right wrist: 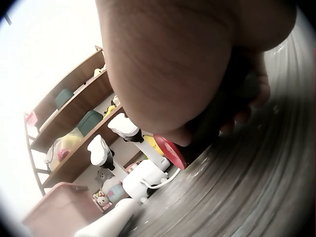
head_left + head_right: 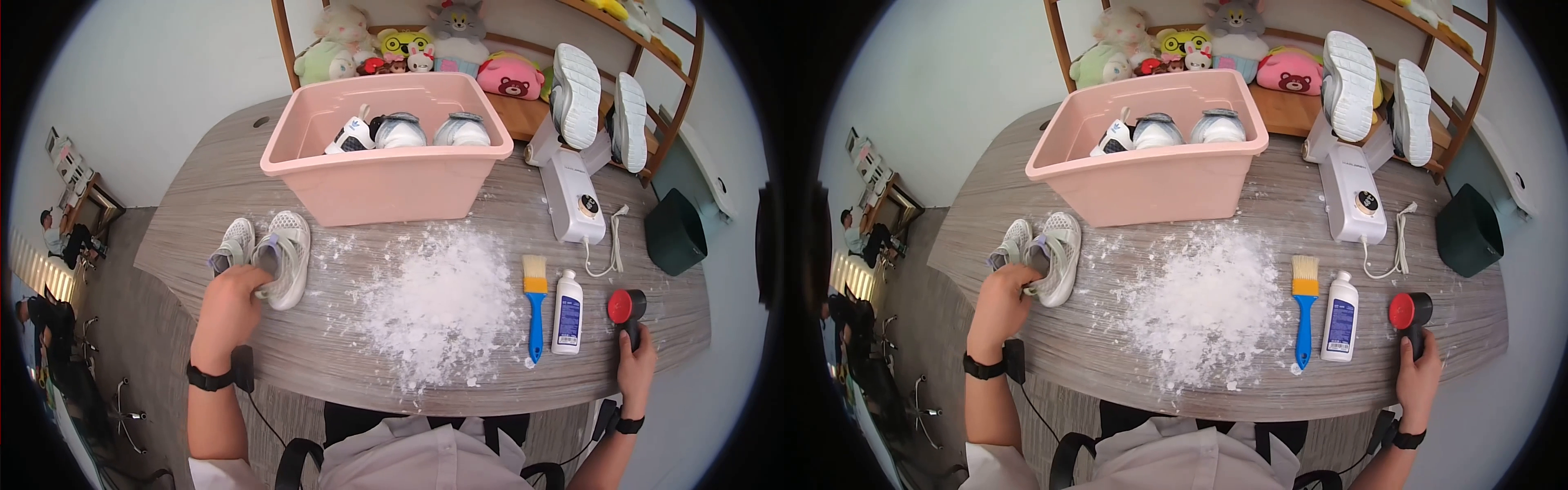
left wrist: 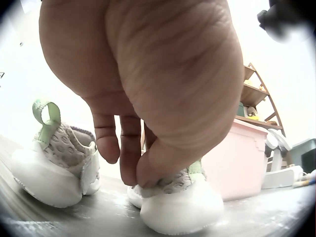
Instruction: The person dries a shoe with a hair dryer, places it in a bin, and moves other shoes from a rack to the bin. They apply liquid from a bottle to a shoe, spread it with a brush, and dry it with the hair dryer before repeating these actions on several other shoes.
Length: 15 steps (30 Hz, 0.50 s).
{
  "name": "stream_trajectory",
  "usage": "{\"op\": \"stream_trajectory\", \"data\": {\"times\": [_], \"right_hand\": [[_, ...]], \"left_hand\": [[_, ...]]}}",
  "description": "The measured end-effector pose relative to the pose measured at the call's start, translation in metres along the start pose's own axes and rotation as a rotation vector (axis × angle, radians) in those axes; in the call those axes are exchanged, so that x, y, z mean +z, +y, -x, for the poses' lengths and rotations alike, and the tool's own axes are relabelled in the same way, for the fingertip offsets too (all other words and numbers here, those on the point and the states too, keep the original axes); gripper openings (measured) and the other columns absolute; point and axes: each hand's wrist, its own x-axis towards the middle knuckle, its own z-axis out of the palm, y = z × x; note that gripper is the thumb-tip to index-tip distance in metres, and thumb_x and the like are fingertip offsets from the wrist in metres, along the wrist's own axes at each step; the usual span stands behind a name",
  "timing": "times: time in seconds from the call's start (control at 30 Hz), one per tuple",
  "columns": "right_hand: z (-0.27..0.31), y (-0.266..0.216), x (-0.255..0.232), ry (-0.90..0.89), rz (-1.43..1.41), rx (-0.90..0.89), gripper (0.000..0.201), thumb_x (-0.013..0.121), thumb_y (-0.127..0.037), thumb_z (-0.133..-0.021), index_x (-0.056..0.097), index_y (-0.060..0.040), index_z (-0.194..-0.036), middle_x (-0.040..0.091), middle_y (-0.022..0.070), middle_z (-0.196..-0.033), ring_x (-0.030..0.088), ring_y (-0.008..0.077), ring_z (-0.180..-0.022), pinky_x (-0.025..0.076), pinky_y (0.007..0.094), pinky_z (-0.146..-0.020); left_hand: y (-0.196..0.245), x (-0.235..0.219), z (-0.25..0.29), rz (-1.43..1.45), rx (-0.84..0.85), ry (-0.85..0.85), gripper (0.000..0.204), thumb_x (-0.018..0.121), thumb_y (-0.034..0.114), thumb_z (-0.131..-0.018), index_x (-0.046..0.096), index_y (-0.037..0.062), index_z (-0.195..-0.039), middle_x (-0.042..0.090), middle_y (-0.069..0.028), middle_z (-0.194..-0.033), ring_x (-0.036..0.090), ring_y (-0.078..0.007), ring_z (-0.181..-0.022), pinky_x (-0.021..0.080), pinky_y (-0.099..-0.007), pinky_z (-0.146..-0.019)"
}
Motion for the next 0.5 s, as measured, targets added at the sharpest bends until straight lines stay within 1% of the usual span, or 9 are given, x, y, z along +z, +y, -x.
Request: {"op": "stream_trajectory", "data": {"times": [0.1,0.13,0.2,0.23,0.3,0.33,0.4,0.47,0.5], "right_hand": [[-0.004,0.002,0.005,-0.004,0.035,0.02,0.041,0.066,-0.024,-0.1,0.061,0.0042,-0.129,0.069,0.0295,-0.112,0.069,0.0414,-0.108,0.051,0.0441,-0.093],[-0.006,0.007,0.008,0.015,0.063,-0.011,0.04,0.067,-0.023,-0.099,0.061,0.0042,-0.128,0.069,0.0296,-0.112,0.069,0.0421,-0.108,0.051,0.0451,-0.093],[-0.006,0.005,0.009,0.032,0.092,-0.029,0.04,0.067,-0.023,-0.099,0.062,0.0042,-0.127,0.069,0.0298,-0.112,0.068,0.0427,-0.109,0.051,0.0462,-0.093],[-0.003,-0.001,0.008,0.026,0.069,-0.004,0.04,0.068,-0.023,-0.098,0.062,0.0041,-0.127,0.069,0.0294,-0.114,0.068,0.0429,-0.11,0.051,0.0465,-0.094],[-0.003,-0.002,0.007,0.027,0.047,0.009,0.039,0.068,-0.022,-0.097,0.063,0.004,-0.127,0.069,0.0291,-0.116,0.067,0.0431,-0.112,0.051,0.0469,-0.094],[-0.004,0.003,0.01,0.053,0.056,-0.026,0.038,0.069,-0.021,-0.097,0.063,0.0034,-0.126,0.07,0.0269,-0.115,0.067,0.0418,-0.109,0.051,0.0461,-0.095],[-0.005,0.007,0.006,0.086,0.072,-0.059,0.037,0.069,-0.02,-0.096,0.064,0.0029,-0.126,0.07,0.0246,-0.114,0.067,0.0405,-0.106,0.051,0.0452,-0.095],[-0.007,0.006,-0.001,0.116,-0.026,-0.113,0.032,0.069,-0.014,-0.096,0.066,0.0006,-0.124,0.069,0.0147,-0.106,0.066,0.0272,-0.096,0.052,0.0386,-0.091],[-0.004,-0.004,-0.006,0.118,-0.021,-0.112,0.032,0.069,-0.014,-0.096,0.066,0.0006,-0.124,0.069,0.0147,-0.106,0.066,0.0272,-0.096,0.052,0.0386,-0.091]], "left_hand": [[0.008,-0.003,-0.002,0.096,-0.12,-0.035,0.025,0.058,-0.013,-0.076,0.07,-0.0012,-0.095,0.069,-0.0186,-0.09,0.067,-0.0391,-0.081,0.052,-0.045,-0.074],[0.007,-0.005,-0.001,0.091,-0.113,-0.036,0.025,0.058,-0.013,-0.076,0.07,-0.0012,-0.095,0.069,-0.0186,-0.09,0.067,-0.0391,-0.081,0.052,-0.045,-0.074],[-0.002,-0.012,0.006,0.149,-0.124,0.198,0.018,0.063,-0.008,-0.082,0.071,-0.0004,-0.096,0.069,-0.0166,-0.088,0.066,-0.0365,-0.076,0.052,-0.0419,-0.071],[-0.012,-0.018,0.007,0.148,-0.112,0.185,0.018,0.063,-0.008,-0.082,0.071,-0.0004,-0.096,0.069,-0.0166,-0.088,0.066,-0.0365,-0.076,0.052,-0.0419,-0.071],[-0.036,-0.03,0.014,0.062,-0.5,0.33,0.016,0.073,-0.001,-0.082,0.071,-0.0011,-0.098,0.068,-0.0128,-0.085,0.062,-0.0272,-0.071,0.049,-0.0368,-0.066],[-0.039,-0.03,0.015,0.065,-0.497,0.333,0.016,0.073,-0.001,-0.082,0.071,-0.0011,-0.098,0.068,-0.0128,-0.085,0.062,-0.0272,-0.071,0.049,-0.0368,-0.066],[-0.044,-0.021,0.015,-0.061,-0.479,0.226,0.023,0.083,0.01,-0.076,0.071,-0.0032,-0.09,0.067,-0.0136,-0.085,0.062,-0.0288,-0.071,0.049,-0.039,-0.065],[-0.047,-0.01,0.017,-0.097,-0.456,0.174,0.027,0.086,0.015,-0.074,0.071,-0.0039,-0.087,0.067,-0.0147,-0.085,0.062,-0.0307,-0.071,0.049,-0.0402,-0.066],[-0.047,-0.006,0.019,-0.14,-0.436,0.124,0.031,0.088,0.019,-0.072,0.071,-0.0046,-0.083,0.067,-0.0158,-0.084,0.063,-0.0327,-0.072,0.049,-0.0415,-0.066]]}}
